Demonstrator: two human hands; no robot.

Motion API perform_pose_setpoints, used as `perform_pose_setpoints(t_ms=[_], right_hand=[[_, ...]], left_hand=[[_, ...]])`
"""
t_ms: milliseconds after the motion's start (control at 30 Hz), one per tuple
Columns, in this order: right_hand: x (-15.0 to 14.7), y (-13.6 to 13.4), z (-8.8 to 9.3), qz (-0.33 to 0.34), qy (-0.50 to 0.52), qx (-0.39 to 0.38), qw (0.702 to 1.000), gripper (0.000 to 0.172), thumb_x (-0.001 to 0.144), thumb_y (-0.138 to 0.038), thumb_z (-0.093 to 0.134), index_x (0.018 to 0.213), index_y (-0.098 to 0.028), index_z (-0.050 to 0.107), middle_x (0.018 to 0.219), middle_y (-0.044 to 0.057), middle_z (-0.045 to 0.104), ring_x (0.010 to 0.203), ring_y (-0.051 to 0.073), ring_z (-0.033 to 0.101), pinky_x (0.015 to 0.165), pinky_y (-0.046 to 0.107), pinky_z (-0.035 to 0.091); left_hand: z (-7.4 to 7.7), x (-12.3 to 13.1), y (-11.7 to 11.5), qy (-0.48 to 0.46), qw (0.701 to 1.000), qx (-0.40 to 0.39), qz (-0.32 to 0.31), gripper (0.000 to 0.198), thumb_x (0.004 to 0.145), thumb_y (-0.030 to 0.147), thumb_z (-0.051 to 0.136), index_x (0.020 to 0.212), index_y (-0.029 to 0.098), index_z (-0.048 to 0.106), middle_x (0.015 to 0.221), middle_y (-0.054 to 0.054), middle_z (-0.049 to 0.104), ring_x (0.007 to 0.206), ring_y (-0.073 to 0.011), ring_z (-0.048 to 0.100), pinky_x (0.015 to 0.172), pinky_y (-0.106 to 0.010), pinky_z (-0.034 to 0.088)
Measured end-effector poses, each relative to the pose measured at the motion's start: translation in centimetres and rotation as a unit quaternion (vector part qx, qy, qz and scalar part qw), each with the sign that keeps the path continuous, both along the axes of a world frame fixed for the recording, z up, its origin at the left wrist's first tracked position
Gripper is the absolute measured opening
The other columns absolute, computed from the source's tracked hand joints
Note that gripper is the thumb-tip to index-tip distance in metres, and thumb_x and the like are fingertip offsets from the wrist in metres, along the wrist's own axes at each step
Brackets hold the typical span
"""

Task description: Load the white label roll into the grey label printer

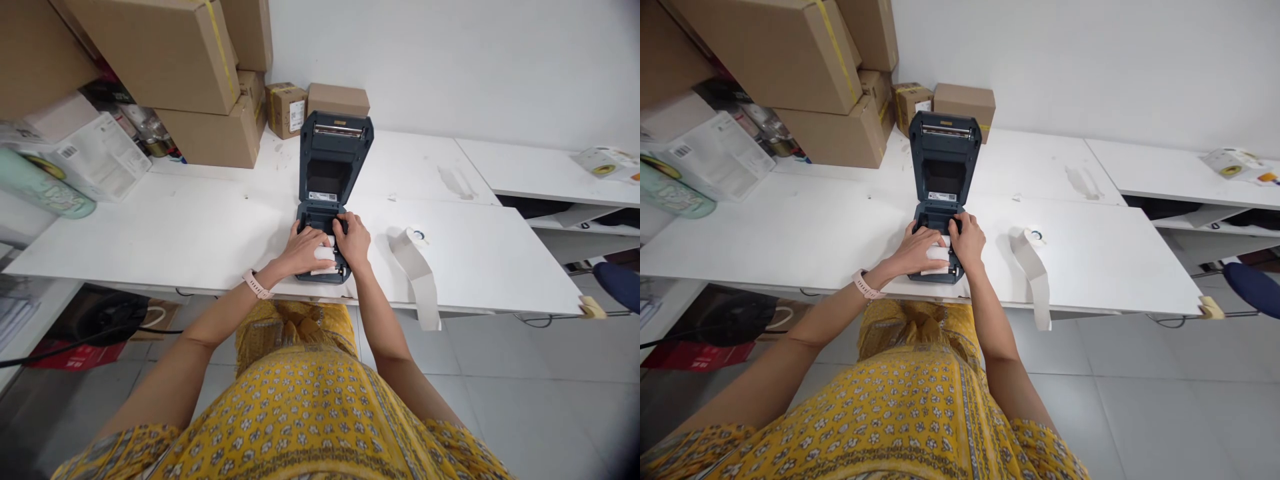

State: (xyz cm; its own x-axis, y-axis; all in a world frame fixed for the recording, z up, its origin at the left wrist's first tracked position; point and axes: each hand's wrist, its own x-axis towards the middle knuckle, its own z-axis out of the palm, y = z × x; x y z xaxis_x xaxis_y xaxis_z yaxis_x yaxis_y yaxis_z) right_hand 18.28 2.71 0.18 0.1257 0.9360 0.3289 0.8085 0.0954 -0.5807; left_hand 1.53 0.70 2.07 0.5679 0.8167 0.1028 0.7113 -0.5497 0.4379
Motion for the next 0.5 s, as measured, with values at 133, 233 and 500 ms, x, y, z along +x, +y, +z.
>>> perform_pose_setpoints(t_ms=[133, 233, 500], right_hand=[[0.0, 0.0, 0.0, 0.002, -0.006, -0.005, 1.000, 0.029, 0.099, -0.039, 0.047, 0.112, -0.022, 0.065, 0.118, 0.011, 0.069, 0.095, 0.028, 0.067, 0.079, 0.037, 0.050], [0.0, 0.0, -0.1, 0.002, -0.001, 0.001, 1.000, 0.029, 0.099, -0.039, 0.047, 0.112, -0.023, 0.066, 0.119, 0.011, 0.069, 0.095, 0.028, 0.067, 0.079, 0.037, 0.050], [0.2, 0.1, -0.3, -0.001, -0.002, 0.008, 1.000, 0.027, 0.099, -0.040, 0.048, 0.111, -0.023, 0.066, 0.117, 0.009, 0.070, 0.094, 0.027, 0.067, 0.076, 0.035, 0.050]], left_hand=[[0.2, -0.2, 0.1, 0.000, 1.000, -0.005, -0.011, 0.037, 0.080, 0.056, 0.068, 0.100, 0.025, 0.061, 0.110, -0.002, 0.067, 0.117, -0.0279, 0.053, 0.120, -0.058, 0.008], [0.4, -0.7, 0.5, 0.000, 0.999, -0.018, -0.041, 0.037, 0.082, 0.055, 0.066, 0.103, 0.026, 0.063, 0.117, -0.002, 0.067, 0.119, -0.0274, 0.053, 0.121, -0.057, 0.008], [0.4, -2.1, 1.4, 0.009, 0.996, -0.042, -0.082, 0.039, 0.084, 0.051, 0.063, 0.116, 0.028, 0.067, 0.137, -0.003, 0.061, 0.132, -0.0277, 0.048, 0.124, -0.054, 0.006]])
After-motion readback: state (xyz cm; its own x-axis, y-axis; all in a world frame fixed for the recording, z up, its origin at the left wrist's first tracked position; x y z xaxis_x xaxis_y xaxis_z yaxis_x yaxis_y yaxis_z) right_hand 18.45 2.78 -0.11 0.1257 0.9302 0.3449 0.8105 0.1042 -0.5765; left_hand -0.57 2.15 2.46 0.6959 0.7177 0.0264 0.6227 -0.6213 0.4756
